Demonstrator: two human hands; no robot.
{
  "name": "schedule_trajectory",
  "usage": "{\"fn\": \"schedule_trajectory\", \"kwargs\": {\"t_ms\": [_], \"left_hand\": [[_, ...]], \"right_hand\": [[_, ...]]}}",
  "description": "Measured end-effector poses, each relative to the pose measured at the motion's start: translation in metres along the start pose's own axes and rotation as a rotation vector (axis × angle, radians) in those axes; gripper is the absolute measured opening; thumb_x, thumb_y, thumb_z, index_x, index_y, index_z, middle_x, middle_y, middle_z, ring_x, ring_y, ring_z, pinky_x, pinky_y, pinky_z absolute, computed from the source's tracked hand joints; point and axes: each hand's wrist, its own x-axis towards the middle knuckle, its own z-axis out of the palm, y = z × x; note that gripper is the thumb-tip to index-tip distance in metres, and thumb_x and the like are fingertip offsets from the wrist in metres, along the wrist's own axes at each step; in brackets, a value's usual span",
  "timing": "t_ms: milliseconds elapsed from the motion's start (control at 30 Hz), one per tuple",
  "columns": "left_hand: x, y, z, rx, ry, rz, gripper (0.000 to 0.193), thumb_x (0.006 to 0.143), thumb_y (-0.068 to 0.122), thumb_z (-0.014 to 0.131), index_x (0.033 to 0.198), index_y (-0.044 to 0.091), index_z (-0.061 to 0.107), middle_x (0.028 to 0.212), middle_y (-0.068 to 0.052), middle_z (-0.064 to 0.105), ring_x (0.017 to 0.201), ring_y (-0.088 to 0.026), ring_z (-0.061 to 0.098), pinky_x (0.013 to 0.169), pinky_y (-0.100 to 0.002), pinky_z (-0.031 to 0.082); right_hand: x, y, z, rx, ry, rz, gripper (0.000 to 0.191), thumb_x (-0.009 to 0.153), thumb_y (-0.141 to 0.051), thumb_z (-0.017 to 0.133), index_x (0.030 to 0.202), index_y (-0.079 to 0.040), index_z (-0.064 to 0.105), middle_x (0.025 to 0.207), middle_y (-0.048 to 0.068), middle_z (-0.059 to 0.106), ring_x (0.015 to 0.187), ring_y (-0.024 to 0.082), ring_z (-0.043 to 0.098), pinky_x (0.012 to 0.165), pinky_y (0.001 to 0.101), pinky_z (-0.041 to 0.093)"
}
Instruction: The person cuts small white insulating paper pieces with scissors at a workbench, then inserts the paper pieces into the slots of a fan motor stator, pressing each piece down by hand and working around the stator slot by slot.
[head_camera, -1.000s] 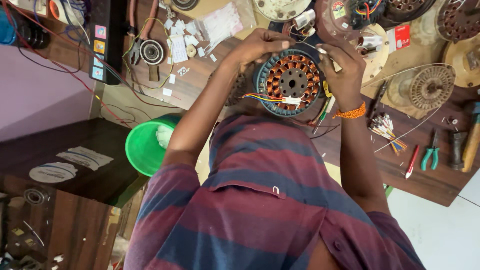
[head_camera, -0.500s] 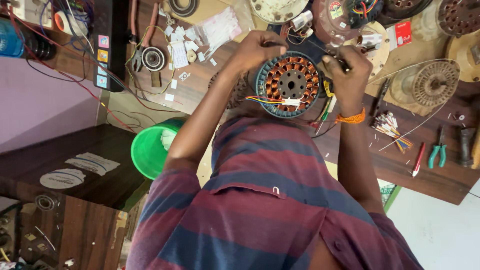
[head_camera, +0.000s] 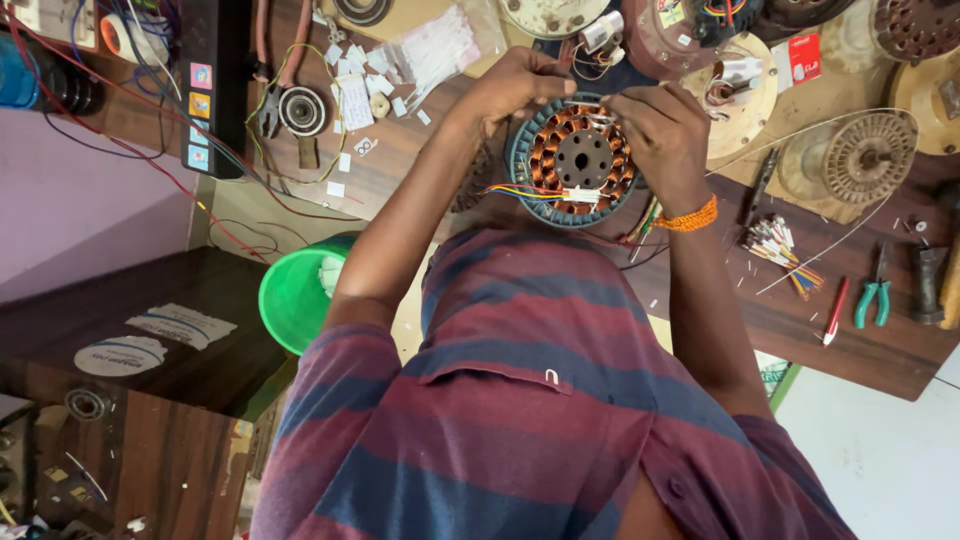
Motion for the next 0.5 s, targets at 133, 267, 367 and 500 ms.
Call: {"fn": "schedule_trajectory", "kwargs": {"t_ms": [133, 267, 367, 500], "left_hand": [[0.002, -0.003, -0.002, -0.021, 0.014, -0.018, 0.015, 0.084, 0.015, 0.083, 0.083, 0.003, 0.072, 0.06, 0.005, 0.054, 0.046, -0.002, 0.041, 0.039, -0.02, 0.026], [0.008, -0.003, -0.003, -0.07, 0.007, -0.044, 0.014, 0.082, 0.011, 0.082, 0.082, 0.002, 0.071, 0.058, 0.004, 0.054, 0.041, -0.002, 0.038, 0.037, -0.021, 0.022], [0.012, -0.004, -0.005, -0.057, 0.011, -0.063, 0.012, 0.082, 0.008, 0.081, 0.084, 0.0, 0.072, 0.058, 0.003, 0.056, 0.04, -0.002, 0.038, 0.036, -0.021, 0.022], [0.017, -0.005, -0.008, -0.128, -0.024, -0.105, 0.012, 0.082, 0.005, 0.079, 0.088, -0.001, 0.07, 0.058, 0.004, 0.053, 0.041, -0.001, 0.037, 0.035, -0.02, 0.021]], "right_hand": [[0.003, 0.005, 0.006, -0.061, 0.057, -0.057, 0.021, 0.091, 0.004, 0.082, 0.11, -0.004, 0.078, 0.107, 0.008, 0.074, 0.09, 0.024, 0.066, 0.078, 0.0363, 0.054], [0.004, 0.011, 0.006, -0.112, 0.035, -0.125, 0.02, 0.089, 0.002, 0.082, 0.107, -0.006, 0.079, 0.106, 0.005, 0.075, 0.087, 0.023, 0.064, 0.078, 0.0358, 0.053], [0.004, 0.013, 0.006, -0.133, 0.048, -0.165, 0.02, 0.09, 0.001, 0.083, 0.108, -0.007, 0.079, 0.106, 0.005, 0.075, 0.087, 0.022, 0.064, 0.078, 0.0355, 0.053], [0.003, 0.016, 0.006, -0.122, 0.038, -0.159, 0.023, 0.089, 0.001, 0.083, 0.111, -0.007, 0.078, 0.109, 0.004, 0.075, 0.089, 0.023, 0.064, 0.079, 0.0351, 0.054]]}}
